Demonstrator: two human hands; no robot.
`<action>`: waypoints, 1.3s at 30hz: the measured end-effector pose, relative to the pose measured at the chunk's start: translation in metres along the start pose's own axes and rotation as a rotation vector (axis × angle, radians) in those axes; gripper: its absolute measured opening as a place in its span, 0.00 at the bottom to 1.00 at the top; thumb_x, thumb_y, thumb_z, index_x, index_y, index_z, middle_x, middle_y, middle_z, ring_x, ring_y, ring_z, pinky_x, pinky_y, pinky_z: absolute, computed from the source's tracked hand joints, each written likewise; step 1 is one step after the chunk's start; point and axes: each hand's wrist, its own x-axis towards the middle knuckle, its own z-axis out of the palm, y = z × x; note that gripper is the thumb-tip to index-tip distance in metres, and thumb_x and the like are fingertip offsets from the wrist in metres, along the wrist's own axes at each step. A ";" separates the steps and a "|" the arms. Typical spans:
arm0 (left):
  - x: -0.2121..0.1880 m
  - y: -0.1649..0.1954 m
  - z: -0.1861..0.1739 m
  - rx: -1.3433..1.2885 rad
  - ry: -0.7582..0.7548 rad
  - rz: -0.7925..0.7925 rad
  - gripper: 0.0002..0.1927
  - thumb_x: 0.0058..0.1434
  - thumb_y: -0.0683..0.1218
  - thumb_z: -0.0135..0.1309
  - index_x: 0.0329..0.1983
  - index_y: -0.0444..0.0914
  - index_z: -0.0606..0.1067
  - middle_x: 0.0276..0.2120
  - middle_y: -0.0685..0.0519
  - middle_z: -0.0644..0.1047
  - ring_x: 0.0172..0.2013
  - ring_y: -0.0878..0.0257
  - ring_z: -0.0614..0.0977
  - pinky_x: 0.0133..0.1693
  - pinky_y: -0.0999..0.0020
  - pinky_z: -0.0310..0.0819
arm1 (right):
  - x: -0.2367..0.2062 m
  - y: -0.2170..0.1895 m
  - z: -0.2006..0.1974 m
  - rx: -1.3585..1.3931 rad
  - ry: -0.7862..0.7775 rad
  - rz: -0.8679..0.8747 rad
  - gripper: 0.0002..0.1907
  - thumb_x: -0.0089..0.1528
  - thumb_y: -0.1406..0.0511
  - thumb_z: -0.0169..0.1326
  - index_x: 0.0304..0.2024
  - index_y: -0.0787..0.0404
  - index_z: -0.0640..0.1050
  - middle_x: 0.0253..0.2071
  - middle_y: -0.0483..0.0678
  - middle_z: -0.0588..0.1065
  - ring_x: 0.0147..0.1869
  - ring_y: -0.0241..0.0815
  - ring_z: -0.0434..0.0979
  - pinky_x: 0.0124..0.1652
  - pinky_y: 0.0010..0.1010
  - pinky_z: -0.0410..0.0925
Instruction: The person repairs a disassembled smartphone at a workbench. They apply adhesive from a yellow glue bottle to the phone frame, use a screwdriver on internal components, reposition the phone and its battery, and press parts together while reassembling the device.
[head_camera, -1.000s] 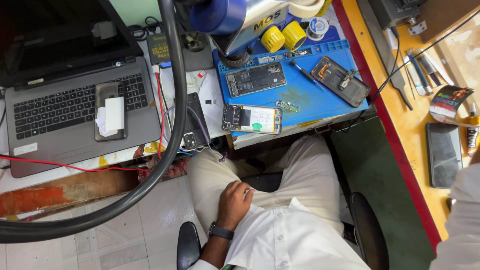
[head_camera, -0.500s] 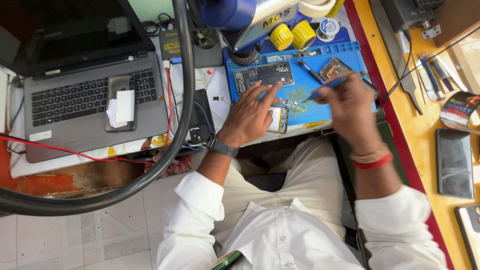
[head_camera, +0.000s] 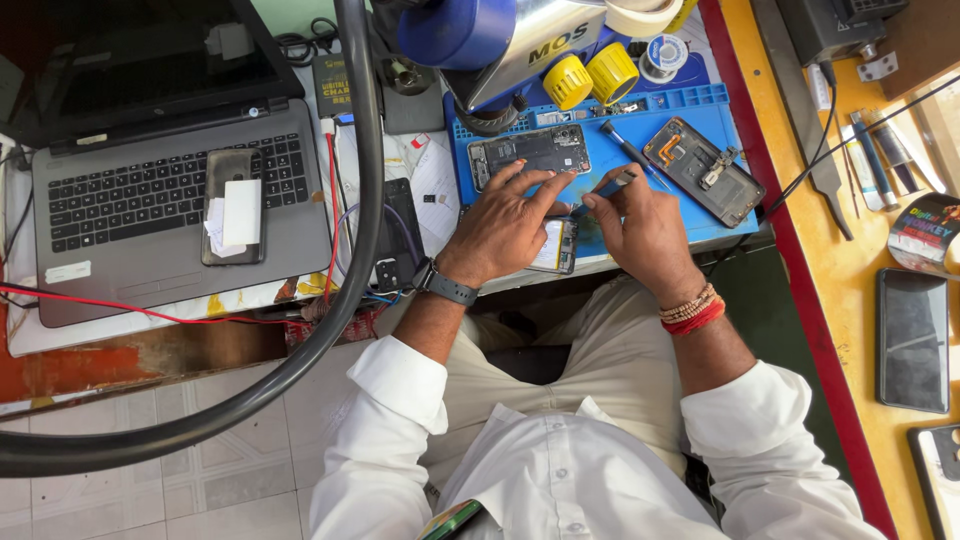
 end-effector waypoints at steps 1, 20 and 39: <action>0.000 -0.001 0.001 -0.007 0.020 -0.002 0.36 0.56 0.37 0.51 0.71 0.35 0.61 0.52 0.48 0.81 0.62 0.53 0.74 0.68 0.46 0.56 | 0.001 -0.001 0.000 -0.018 0.000 -0.019 0.12 0.67 0.69 0.60 0.47 0.68 0.70 0.33 0.56 0.81 0.36 0.48 0.85 0.33 0.33 0.74; 0.001 -0.018 0.004 -0.102 0.019 -0.090 0.30 0.56 0.35 0.49 0.64 0.32 0.62 0.49 0.46 0.81 0.61 0.49 0.75 0.71 0.46 0.51 | 0.009 -0.004 0.001 -0.078 -0.090 -0.115 0.11 0.66 0.69 0.60 0.46 0.67 0.71 0.34 0.53 0.82 0.36 0.49 0.84 0.34 0.33 0.74; 0.004 -0.016 0.004 -0.100 0.005 -0.107 0.28 0.59 0.34 0.48 0.65 0.32 0.62 0.44 0.53 0.84 0.60 0.50 0.75 0.71 0.44 0.50 | 0.009 -0.002 -0.002 -0.148 -0.100 -0.127 0.10 0.65 0.68 0.62 0.43 0.63 0.73 0.33 0.51 0.82 0.36 0.48 0.85 0.34 0.35 0.74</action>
